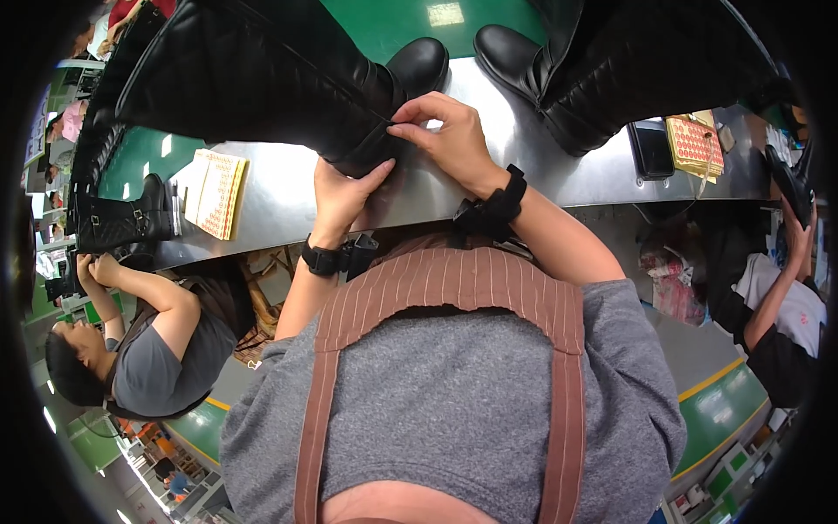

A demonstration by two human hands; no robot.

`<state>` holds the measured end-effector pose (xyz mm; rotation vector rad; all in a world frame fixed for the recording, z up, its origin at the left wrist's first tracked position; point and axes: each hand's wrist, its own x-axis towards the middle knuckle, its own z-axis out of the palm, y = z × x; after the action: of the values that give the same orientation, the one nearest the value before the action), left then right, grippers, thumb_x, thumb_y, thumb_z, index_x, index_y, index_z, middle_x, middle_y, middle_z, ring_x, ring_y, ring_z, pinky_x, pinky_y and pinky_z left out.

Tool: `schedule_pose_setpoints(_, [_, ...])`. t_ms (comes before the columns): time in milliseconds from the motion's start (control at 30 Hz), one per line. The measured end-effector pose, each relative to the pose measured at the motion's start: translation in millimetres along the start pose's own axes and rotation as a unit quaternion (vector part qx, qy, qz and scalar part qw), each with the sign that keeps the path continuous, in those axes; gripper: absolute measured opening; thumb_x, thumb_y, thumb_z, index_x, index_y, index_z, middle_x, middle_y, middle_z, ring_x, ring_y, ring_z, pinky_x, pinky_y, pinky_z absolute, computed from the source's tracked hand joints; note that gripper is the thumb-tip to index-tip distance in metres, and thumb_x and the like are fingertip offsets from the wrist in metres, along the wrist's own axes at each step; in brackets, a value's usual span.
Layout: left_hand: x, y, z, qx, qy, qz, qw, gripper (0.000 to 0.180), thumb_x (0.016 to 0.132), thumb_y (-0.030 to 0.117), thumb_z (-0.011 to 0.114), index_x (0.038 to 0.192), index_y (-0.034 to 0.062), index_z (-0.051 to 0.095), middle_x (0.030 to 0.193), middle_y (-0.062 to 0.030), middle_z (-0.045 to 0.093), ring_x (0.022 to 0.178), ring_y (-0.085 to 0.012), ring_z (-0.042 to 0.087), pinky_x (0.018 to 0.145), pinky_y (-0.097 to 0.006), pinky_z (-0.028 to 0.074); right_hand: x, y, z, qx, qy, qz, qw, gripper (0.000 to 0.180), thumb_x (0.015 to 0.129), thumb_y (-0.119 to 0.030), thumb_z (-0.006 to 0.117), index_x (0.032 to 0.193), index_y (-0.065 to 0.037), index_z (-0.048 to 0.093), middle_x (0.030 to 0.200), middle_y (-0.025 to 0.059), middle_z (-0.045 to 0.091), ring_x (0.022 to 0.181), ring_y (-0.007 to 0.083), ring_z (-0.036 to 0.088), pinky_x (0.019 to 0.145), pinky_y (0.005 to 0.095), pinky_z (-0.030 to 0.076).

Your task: Inspecting, zipping, and pairing black boots on a factory assembly line.

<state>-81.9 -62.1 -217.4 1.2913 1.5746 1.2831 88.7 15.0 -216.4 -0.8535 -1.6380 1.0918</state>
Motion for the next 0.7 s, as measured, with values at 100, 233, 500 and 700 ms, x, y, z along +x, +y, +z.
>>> schedule_pose_setpoints(100, [1.3, 13.1, -0.1, -0.056, 0.011, 0.013, 0.998, 0.053, 0.07, 0.002, 0.081, 0.116, -0.0013, 0.056, 0.111, -0.0102, 0.065, 0.1, -0.0175, 0.063, 0.088, -0.03, 0.05, 8.2, -1.0, 2.5, 0.023, 0.009, -0.009, 1.0, 0.013, 0.074, -0.005, 0.078, 0.085, -0.003, 0.072, 0.083, 0.0035, 0.067, 0.074, 0.0121, 0.062, 0.069, 0.0253, 0.049])
schedule_pose_setpoints(233, [2.9, 27.6, -4.1, -0.075, -0.006, -0.008, 0.997, 0.065, 0.068, 0.004, 0.082, 0.124, -0.0007, 0.049, 0.115, -0.0125, 0.063, 0.105, -0.0193, 0.062, 0.092, -0.031, 0.049, 14.5, -4.5, 4.0, 0.024, 0.0, -0.017, 1.0, 0.011, 0.075, -0.005, 0.076, 0.085, -0.003, 0.071, 0.082, 0.003, 0.066, 0.072, 0.012, 0.06, 0.066, 0.0254, 0.047])
schedule_pose_setpoints(500, [-7.4, 50.7, -7.5, -0.123, 0.001, -0.052, 0.991, 0.064, 0.068, 0.004, 0.082, 0.123, -0.0019, 0.049, 0.115, -0.0119, 0.063, 0.103, -0.0186, 0.062, 0.091, -0.031, 0.05, 19.0, -25.7, 5.8, -0.075, 0.022, -0.131, 0.988, 0.011, 0.08, -0.005, 0.072, 0.087, -0.002, 0.065, 0.08, 0.0053, 0.062, 0.07, 0.0168, 0.06, 0.062, 0.0288, 0.047])
schedule_pose_setpoints(700, [-14.4, 62.6, -9.2, -0.155, 0.019, -0.063, 0.986, 0.054, 0.071, 0.0, 0.08, 0.118, -0.003, 0.054, 0.109, -0.0109, 0.065, 0.096, -0.0162, 0.064, 0.085, -0.029, 0.053, 17.4, -37.5, 0.2, -0.086, -0.008, -0.154, 0.984, 0.013, 0.081, -0.003, 0.07, 0.089, -0.001, 0.06, 0.082, 0.0063, 0.059, 0.069, 0.0185, 0.058, 0.062, 0.029, 0.047])
